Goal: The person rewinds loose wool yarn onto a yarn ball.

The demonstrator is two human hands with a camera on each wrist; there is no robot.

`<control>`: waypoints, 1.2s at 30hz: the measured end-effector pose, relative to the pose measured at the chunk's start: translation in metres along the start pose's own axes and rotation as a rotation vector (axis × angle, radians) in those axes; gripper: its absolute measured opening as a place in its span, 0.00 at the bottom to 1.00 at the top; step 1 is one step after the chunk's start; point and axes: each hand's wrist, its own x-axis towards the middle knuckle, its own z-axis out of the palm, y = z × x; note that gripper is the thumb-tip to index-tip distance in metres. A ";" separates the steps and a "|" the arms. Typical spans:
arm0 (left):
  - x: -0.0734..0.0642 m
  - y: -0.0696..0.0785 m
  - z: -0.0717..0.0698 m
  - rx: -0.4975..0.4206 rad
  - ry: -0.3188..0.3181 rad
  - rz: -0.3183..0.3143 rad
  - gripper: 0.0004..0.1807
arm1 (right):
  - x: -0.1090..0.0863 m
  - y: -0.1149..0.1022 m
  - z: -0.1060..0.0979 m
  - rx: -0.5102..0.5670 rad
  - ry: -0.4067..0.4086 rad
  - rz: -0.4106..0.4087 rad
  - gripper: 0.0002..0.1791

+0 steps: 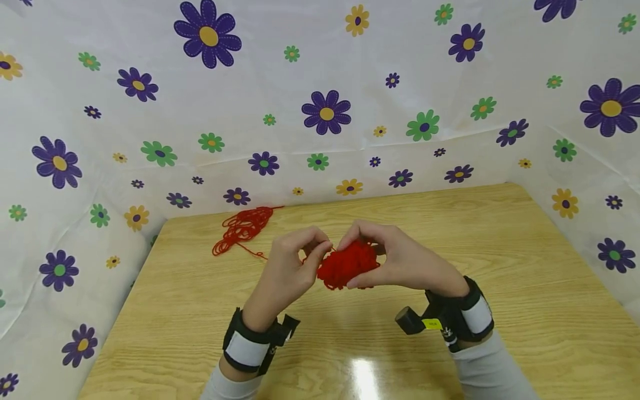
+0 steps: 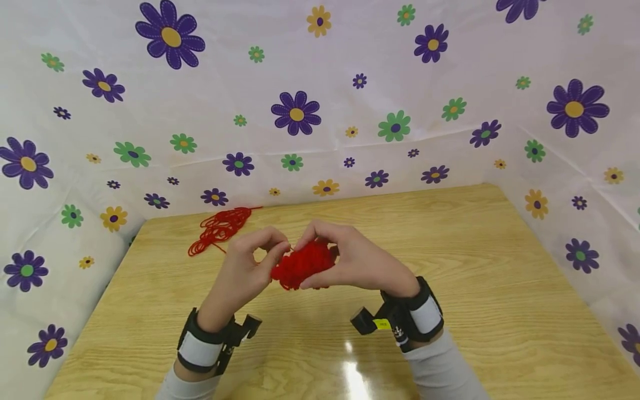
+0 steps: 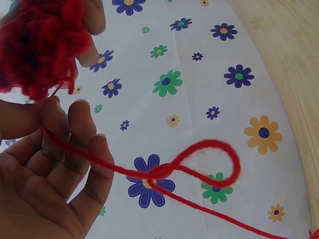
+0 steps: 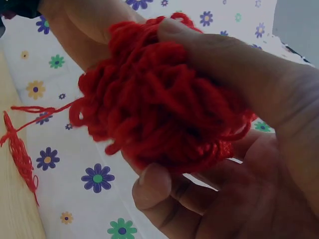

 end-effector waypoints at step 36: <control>-0.001 0.014 0.010 -0.069 -0.002 0.072 0.06 | 0.009 0.008 0.002 -0.380 0.546 -0.037 0.23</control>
